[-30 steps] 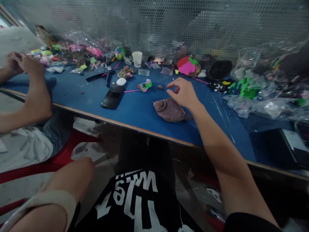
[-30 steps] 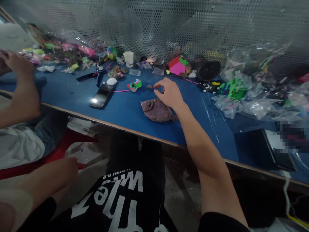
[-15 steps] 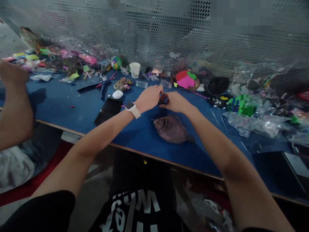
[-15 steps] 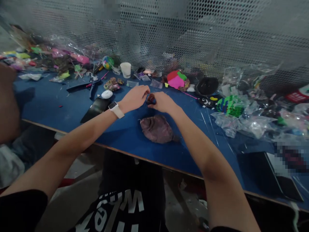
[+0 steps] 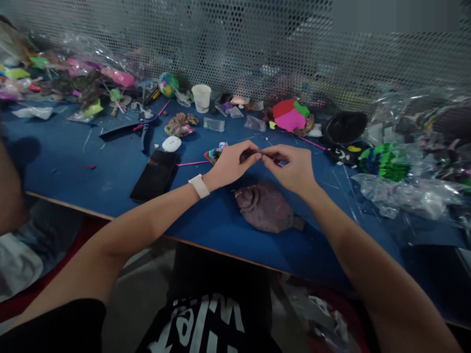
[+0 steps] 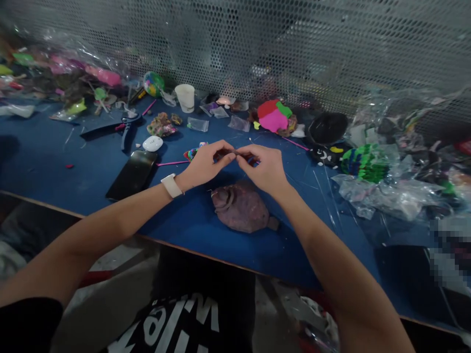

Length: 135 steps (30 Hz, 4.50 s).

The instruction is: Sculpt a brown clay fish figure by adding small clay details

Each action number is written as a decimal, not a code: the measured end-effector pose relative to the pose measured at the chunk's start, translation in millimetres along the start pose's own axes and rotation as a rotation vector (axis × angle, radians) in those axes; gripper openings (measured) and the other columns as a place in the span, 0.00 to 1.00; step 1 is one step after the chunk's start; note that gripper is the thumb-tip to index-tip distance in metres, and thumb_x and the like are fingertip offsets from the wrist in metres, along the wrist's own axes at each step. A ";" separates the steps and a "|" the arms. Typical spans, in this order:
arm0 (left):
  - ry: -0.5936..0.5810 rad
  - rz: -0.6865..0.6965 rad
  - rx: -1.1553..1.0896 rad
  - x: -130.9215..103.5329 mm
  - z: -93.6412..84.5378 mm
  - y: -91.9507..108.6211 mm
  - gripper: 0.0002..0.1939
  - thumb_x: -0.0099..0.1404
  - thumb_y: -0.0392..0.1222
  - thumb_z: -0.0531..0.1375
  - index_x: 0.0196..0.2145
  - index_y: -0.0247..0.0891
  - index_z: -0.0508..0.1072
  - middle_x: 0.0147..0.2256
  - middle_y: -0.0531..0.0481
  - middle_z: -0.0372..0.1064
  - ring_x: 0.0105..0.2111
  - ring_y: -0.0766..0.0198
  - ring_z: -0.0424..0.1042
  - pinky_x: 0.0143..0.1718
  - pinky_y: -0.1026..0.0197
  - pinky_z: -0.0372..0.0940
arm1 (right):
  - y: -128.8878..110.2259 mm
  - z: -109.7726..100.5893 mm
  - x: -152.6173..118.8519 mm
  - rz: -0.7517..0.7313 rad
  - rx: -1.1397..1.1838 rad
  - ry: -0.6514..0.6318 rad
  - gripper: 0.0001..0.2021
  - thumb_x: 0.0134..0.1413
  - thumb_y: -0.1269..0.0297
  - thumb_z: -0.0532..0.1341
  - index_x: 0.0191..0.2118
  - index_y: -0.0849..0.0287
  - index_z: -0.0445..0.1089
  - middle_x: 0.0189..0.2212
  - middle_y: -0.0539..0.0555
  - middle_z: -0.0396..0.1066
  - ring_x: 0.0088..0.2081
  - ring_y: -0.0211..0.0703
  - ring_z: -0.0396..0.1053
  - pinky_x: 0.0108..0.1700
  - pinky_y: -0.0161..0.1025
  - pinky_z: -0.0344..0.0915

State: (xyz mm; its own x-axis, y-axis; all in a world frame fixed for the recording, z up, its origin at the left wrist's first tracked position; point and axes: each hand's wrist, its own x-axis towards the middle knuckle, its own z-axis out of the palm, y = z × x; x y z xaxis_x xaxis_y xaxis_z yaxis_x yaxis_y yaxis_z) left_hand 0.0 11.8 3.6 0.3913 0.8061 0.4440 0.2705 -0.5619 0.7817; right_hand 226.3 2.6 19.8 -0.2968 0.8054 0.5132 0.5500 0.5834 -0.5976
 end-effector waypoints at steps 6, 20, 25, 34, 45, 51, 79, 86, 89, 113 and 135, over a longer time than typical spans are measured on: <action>-0.045 0.072 -0.092 1.6 -1.5 1.8 0.15 0.86 0.52 0.61 0.47 0.39 0.81 0.40 0.47 0.81 0.35 0.64 0.73 0.38 0.59 0.66 | -11.8 -9.6 -9.6 -0.065 -0.130 -0.029 0.12 0.73 0.54 0.67 0.55 0.43 0.87 0.44 0.55 0.88 0.40 0.57 0.85 0.50 0.59 0.83; -0.046 0.092 0.447 1.7 -20.4 -3.3 0.08 0.79 0.36 0.58 0.39 0.41 0.73 0.39 0.45 0.75 0.38 0.56 0.74 0.44 0.52 0.69 | 37.7 -59.2 -4.8 -0.087 -0.396 0.214 0.14 0.82 0.55 0.61 0.55 0.52 0.85 0.49 0.66 0.86 0.52 0.63 0.85 0.59 0.63 0.78; -0.224 0.145 0.677 2.3 -22.7 -7.8 0.13 0.82 0.37 0.54 0.50 0.40 0.79 0.47 0.40 0.78 0.48 0.49 0.78 0.50 0.49 0.71 | 49.7 -59.3 -6.2 0.000 -0.091 0.305 0.15 0.79 0.49 0.65 0.53 0.51 0.86 0.46 0.61 0.85 0.31 0.49 0.81 0.35 0.51 0.79; -0.222 0.155 0.569 0.6 -8.7 -6.0 0.10 0.80 0.38 0.59 0.52 0.38 0.80 0.48 0.40 0.80 0.48 0.50 0.80 0.53 0.49 0.74 | 20.3 -25.2 -12.6 0.021 0.030 0.034 0.13 0.75 0.46 0.68 0.47 0.49 0.83 0.41 0.56 0.83 0.37 0.52 0.83 0.39 0.52 0.84; -0.052 0.200 0.232 -5.1 -0.8 6.3 0.09 0.84 0.44 0.62 0.51 0.39 0.81 0.48 0.42 0.82 0.48 0.54 0.80 0.53 0.52 0.74 | 8.1 -0.5 -14.5 0.110 0.328 0.007 0.17 0.65 0.40 0.77 0.44 0.49 0.85 0.35 0.53 0.85 0.36 0.53 0.84 0.34 0.51 0.84; -0.138 0.135 0.073 -5.5 -2.0 8.9 0.08 0.84 0.44 0.60 0.48 0.39 0.78 0.46 0.44 0.80 0.42 0.59 0.77 0.46 0.56 0.71 | 5.8 -7.9 -18.3 0.021 0.246 -0.009 0.11 0.66 0.48 0.78 0.39 0.48 0.89 0.34 0.51 0.88 0.34 0.51 0.85 0.40 0.50 0.85; -0.160 0.171 0.504 -5.0 -12.3 2.6 0.14 0.85 0.34 0.50 0.56 0.38 0.75 0.51 0.41 0.79 0.47 0.55 0.79 0.50 0.54 0.71 | 17.2 -30.1 -26.2 0.134 0.187 0.343 0.06 0.67 0.58 0.76 0.45 0.48 0.82 0.33 0.50 0.83 0.30 0.46 0.83 0.34 0.44 0.82; -0.275 0.076 0.573 -2.6 -11.7 -3.6 0.13 0.89 0.43 0.53 0.53 0.38 0.75 0.51 0.41 0.80 0.50 0.52 0.80 0.49 0.55 0.69 | 30.2 -25.7 -29.8 0.234 0.232 0.158 0.12 0.65 0.49 0.76 0.39 0.51 0.84 0.26 0.50 0.81 0.26 0.45 0.80 0.32 0.44 0.80; -0.294 0.015 0.644 -1.7 -9.6 -0.6 0.19 0.90 0.48 0.51 0.47 0.37 0.77 0.44 0.41 0.81 0.44 0.52 0.80 0.45 0.54 0.67 | 19.0 -24.0 -32.6 0.246 0.223 0.101 0.16 0.67 0.47 0.76 0.35 0.52 0.81 0.25 0.50 0.80 0.24 0.43 0.79 0.31 0.43 0.78; -0.305 0.292 0.890 -14.2 -7.2 6.7 0.06 0.80 0.37 0.63 0.48 0.37 0.81 0.44 0.37 0.83 0.53 0.42 0.76 0.60 0.41 0.67 | 7.4 -13.4 -40.9 0.156 0.227 0.010 0.17 0.70 0.61 0.73 0.62 0.44 0.85 0.52 0.53 0.90 0.59 0.59 0.88 0.60 0.58 0.87; -0.138 0.482 0.640 -9.8 -7.6 27.0 0.21 0.91 0.53 0.50 0.49 0.43 0.79 0.45 0.46 0.81 0.47 0.54 0.79 0.51 0.50 0.67 | -27.5 -15.2 -36.4 0.378 0.544 -0.014 0.19 0.50 0.46 0.88 0.41 0.50 0.88 0.38 0.54 0.90 0.41 0.54 0.89 0.45 0.50 0.89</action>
State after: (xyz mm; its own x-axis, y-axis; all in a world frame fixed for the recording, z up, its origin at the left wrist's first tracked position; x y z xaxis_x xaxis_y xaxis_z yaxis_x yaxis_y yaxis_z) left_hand -3.3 -9.9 23.7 0.6869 0.4415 0.5773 0.4788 -0.8725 0.0976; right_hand 233.8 -44.5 27.0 -0.1727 0.9642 0.2014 0.1467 0.2274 -0.9627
